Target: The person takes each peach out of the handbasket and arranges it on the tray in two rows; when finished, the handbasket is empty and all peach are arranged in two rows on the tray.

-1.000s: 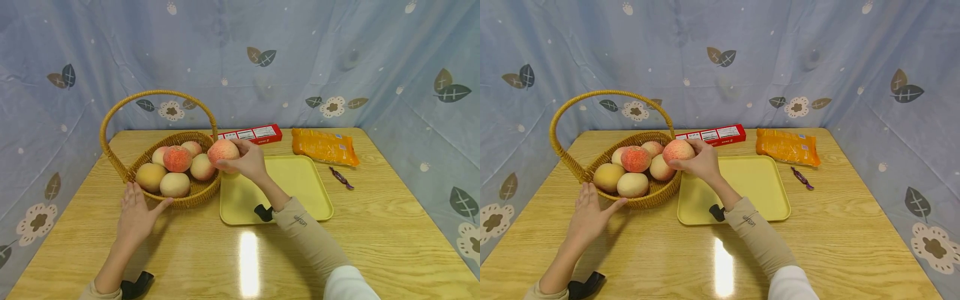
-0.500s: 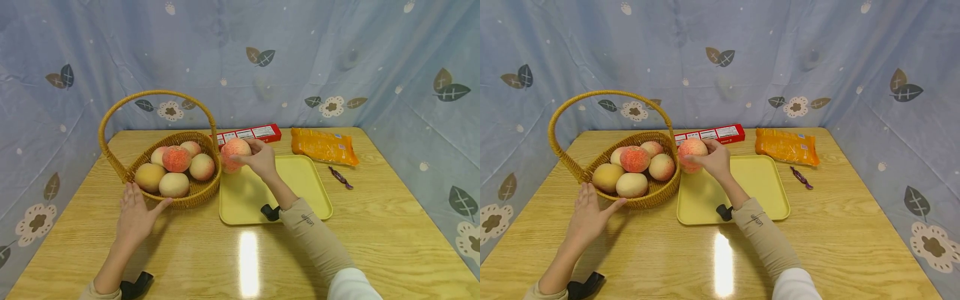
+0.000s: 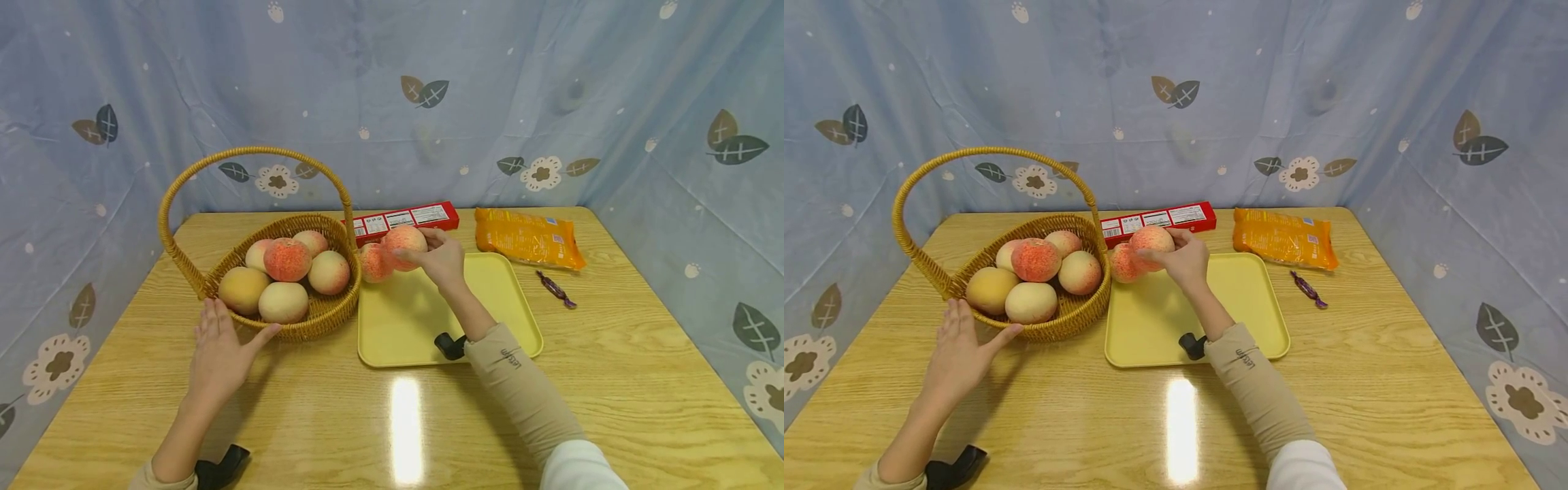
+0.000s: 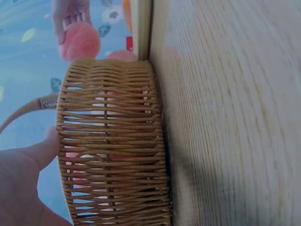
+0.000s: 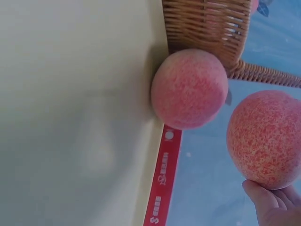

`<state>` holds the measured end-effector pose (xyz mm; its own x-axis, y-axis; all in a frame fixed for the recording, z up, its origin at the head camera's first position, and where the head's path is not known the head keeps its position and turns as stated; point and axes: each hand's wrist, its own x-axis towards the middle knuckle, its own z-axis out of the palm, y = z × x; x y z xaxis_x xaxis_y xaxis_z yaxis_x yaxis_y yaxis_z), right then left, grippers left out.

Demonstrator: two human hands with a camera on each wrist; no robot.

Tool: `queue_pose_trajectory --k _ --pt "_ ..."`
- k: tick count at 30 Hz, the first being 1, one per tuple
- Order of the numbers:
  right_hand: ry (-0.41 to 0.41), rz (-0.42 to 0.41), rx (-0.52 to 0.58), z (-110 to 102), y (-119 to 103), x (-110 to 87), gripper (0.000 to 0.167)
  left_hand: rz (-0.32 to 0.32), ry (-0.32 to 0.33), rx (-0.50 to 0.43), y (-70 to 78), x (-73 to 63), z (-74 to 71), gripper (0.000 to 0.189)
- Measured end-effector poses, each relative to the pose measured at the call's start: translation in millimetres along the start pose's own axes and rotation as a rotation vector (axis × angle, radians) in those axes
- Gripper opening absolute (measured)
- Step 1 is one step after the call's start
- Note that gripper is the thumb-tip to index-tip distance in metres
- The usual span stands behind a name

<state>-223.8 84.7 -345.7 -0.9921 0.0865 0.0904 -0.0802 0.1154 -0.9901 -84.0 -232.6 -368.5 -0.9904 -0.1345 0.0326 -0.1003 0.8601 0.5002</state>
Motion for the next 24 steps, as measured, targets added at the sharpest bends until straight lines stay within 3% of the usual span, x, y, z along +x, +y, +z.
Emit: queue_pose_trajectory --k 7,17,24 --pt "0.026 0.008 -0.008 -5.5 5.6 4.6 0.058 0.004 -0.004 0.011 0.7 0.0 -0.6 0.114" --pt "0.095 0.097 -0.048 -14.0 11.5 17.5 0.061 0.011 -0.004 0.025 0.1 0.3 0.4 0.114" --pt "0.089 0.14 -0.156 -11.8 20.5 26.8 0.054 0.009 -0.005 0.013 -0.1 0.3 -0.2 0.113"
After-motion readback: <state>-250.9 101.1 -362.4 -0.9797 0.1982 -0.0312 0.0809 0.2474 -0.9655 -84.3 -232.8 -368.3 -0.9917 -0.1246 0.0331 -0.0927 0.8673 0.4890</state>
